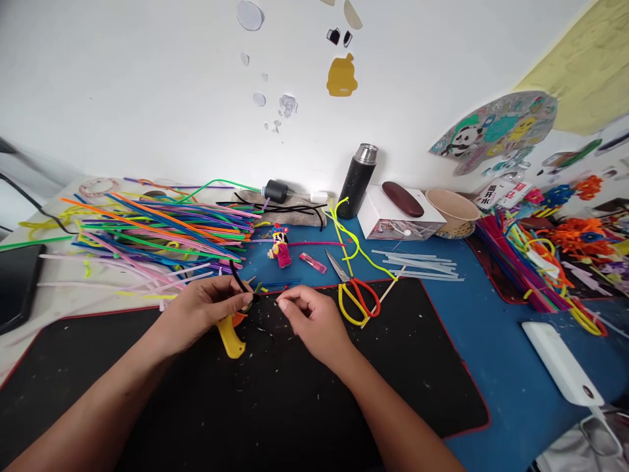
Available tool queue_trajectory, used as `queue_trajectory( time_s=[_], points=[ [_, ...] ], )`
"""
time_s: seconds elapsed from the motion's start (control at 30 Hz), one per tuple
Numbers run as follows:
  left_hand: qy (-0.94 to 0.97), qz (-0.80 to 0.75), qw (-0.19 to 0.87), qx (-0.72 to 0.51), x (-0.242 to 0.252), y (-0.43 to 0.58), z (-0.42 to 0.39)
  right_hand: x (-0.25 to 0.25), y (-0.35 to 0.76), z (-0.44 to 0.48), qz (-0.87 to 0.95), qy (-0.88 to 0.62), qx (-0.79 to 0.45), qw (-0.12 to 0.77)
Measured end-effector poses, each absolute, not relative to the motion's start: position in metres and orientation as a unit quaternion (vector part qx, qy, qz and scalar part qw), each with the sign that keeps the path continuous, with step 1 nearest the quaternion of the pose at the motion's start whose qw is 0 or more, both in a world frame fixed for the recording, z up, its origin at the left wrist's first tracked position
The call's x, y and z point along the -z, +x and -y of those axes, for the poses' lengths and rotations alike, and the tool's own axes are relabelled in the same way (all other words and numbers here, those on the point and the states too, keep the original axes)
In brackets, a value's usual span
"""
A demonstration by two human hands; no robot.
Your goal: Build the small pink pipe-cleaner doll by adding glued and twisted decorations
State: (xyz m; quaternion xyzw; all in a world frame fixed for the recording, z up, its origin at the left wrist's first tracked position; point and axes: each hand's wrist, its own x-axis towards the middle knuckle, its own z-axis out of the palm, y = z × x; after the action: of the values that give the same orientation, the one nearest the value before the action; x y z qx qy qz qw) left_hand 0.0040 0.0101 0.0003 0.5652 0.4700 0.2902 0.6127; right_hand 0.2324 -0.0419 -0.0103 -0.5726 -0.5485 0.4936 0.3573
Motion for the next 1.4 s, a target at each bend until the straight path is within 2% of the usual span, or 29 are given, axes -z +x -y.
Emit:
queue_trajectory(
  time_s=[0.1,0.23,0.43,0.63,0.8,0.9,1.17,1.4],
  points=[
    [0.541,-0.474,0.62,-0.313,-0.001,0.003,-0.011,0.012,0.248,0.041,0.563,-0.624,-0.427,0.335],
    [0.54,-0.477,0.618,-0.314,-0.001,0.004,-0.01,0.015,0.262,0.043,0.611,-0.661,-0.351,0.259],
    [0.531,-0.476,0.626,-0.316,0.002,0.007,-0.009,0.021,0.261,0.047,0.66,-0.666,-0.301,0.172],
    [0.527,-0.475,0.631,-0.313,0.007,0.007,-0.009,0.026,0.25,0.045,0.698,-0.66,-0.242,0.138],
    [0.532,-0.469,0.631,-0.314,0.008,0.007,-0.009,0.024,0.248,0.044,0.697,-0.663,-0.243,0.123],
    [0.54,-0.467,0.628,-0.311,0.006,0.006,-0.009,0.022,0.248,0.044,0.678,-0.663,-0.279,0.151],
    [0.586,-0.477,0.582,-0.301,0.003,0.005,-0.007,0.003,0.237,0.043,0.558,-0.61,-0.47,0.31],
    [0.608,-0.48,0.556,-0.301,-0.004,0.009,-0.005,-0.013,0.215,0.036,0.547,-0.567,-0.507,0.349]
  ],
)
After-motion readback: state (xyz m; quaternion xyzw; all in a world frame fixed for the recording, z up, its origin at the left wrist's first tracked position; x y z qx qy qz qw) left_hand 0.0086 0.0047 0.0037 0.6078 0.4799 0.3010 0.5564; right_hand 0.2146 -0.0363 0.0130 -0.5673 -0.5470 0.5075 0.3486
